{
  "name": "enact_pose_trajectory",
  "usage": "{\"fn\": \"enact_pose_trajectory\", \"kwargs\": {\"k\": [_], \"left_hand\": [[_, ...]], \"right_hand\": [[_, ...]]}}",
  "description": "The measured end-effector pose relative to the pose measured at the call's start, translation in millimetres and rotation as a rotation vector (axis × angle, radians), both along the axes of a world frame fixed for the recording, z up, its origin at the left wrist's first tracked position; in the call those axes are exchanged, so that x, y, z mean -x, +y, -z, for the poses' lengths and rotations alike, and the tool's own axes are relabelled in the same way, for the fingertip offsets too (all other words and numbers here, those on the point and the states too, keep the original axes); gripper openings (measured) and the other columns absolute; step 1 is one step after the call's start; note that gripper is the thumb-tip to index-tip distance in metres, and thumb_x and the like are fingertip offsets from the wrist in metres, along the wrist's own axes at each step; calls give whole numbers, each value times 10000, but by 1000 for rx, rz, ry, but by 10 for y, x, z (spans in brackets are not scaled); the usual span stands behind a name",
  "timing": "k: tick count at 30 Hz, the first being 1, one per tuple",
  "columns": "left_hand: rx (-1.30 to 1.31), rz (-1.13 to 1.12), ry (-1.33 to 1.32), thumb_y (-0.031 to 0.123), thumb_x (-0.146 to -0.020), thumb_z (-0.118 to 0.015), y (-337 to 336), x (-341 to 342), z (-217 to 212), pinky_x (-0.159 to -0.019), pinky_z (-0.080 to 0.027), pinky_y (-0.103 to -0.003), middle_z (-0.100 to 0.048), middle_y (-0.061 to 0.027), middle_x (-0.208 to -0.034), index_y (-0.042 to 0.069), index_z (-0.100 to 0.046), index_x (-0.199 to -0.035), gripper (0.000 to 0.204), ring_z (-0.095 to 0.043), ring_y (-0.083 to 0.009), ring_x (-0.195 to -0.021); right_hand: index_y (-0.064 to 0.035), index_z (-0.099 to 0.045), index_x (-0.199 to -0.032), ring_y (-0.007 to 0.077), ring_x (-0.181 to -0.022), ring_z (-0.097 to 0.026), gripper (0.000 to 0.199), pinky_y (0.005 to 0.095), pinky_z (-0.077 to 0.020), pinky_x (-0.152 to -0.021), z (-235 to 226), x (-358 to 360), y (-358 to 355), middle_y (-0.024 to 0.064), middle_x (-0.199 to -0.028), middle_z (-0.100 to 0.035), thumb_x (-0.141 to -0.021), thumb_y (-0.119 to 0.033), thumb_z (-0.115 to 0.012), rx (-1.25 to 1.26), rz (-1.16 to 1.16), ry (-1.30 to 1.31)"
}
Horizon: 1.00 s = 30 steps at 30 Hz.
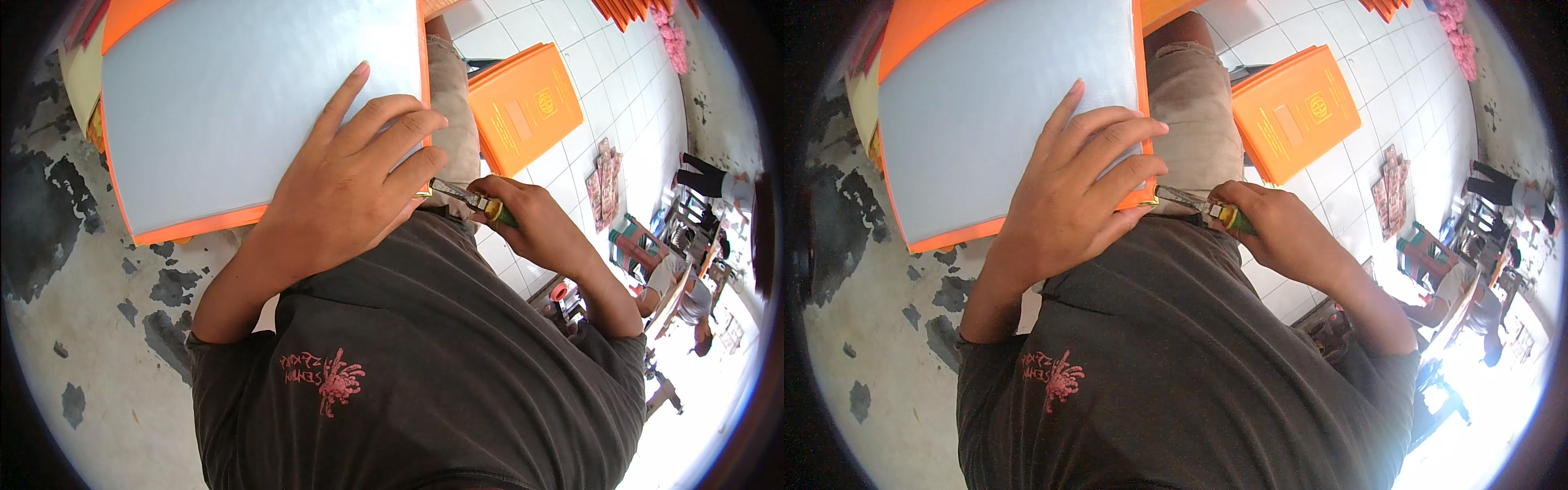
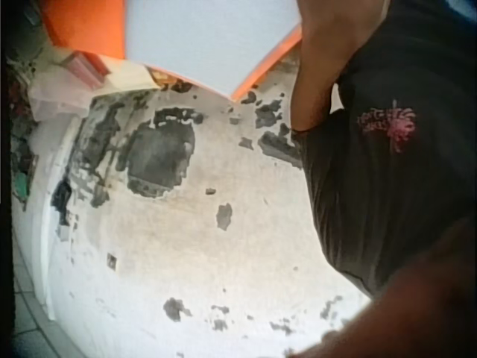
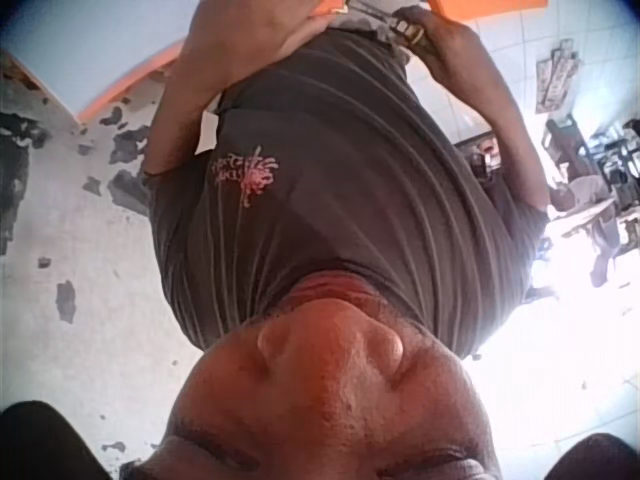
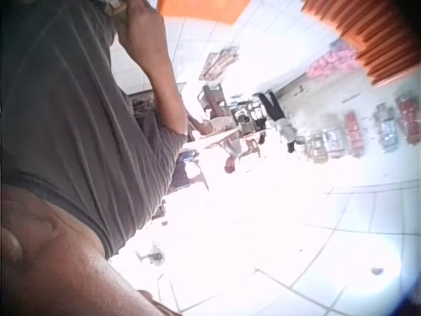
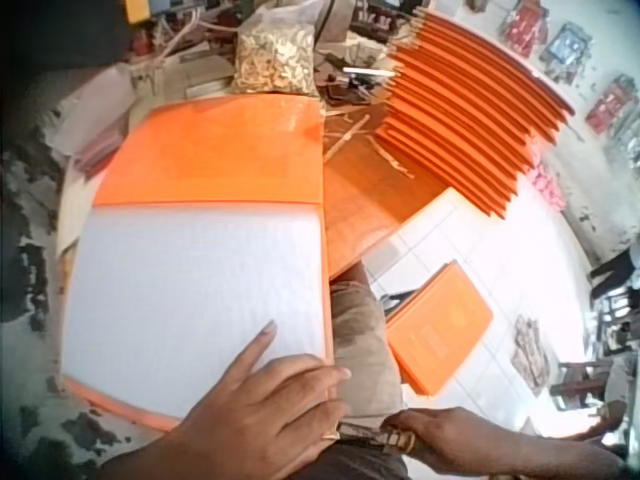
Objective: The person uses pliers to fold down and secure metal fasteners on the edges of orange plastic folders, handling one folder at a time.
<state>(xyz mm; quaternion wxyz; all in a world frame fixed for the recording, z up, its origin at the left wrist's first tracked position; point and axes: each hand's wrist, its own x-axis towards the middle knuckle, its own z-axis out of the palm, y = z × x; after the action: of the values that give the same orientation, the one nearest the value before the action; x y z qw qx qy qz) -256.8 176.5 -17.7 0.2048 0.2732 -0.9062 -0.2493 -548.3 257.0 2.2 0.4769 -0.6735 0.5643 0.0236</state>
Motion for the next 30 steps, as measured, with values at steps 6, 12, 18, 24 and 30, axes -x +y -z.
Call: {"fn": "enact_pose_trajectory", "kwargs": {"k": [6, 12, 18, 24, 30], "left_hand": [[0, -4, 0, 144, -773, -911, 3, 13, 2, -1370, -297, -661, -649, -20, -1508, 134, -737, -1169, 432, -584, -281, -1441], [6, -5, -7, 147, -770, -917, 5, 6, 10, -1374, -294, -663, -646, -18, -1515, 136, -739, -1177, 444, -578, -281, -1448], [-9, 2, -7, 144, -773, -920, 0, 7, 12, -1380, -280, -665, -640, -19, -1520, 139, -740, -1190, 455, -568, -279, -1462], [-14, -2, -3, 144, -769, -925, 7, 8, 22, -1381, -276, -669, -637, -23, -1523, 139, -739, -1188, 458, -566, -281, -1467], [-6, -4, -10, 145, -765, -927, 8, 8, 19, -1379, -277, -670, -638, -26, -1520, 137, -740, -1191, 466, -567, -285, -1461]], "right_hand": [[-45, -675, -1332, 441, -1085, -769, 334, 532, -607, -927, -48, -9, -63, 205, -1186, -780, -1020, -104, -776, 13, -36, 28], [-47, -659, -1322, 445, -1056, -773, 349, 528, -610, -909, -5, 40, -86, 214, -1139, -781, -1016, -140, -799, 28, -54, 16], [-31, -651, -1263, 445, -987, -780, 351, 531, -599, -848, 2, 21, -127, 224, -1024, -783, -1020, -211, -830, -14, -35, 26], [-23, -657, -1174, 445, -893, -781, 368, 535, -587, -782, 49, -10, -143, 214, -916, -775, -1032, -309, -839, -16, -12, 30], [-27, -657, -1159, 446, -869, -777, 374, 535, -588, -774, 89, -20, -130, 203, -905, -774, -1021, -317, -849, -32, 1, 34]]}}
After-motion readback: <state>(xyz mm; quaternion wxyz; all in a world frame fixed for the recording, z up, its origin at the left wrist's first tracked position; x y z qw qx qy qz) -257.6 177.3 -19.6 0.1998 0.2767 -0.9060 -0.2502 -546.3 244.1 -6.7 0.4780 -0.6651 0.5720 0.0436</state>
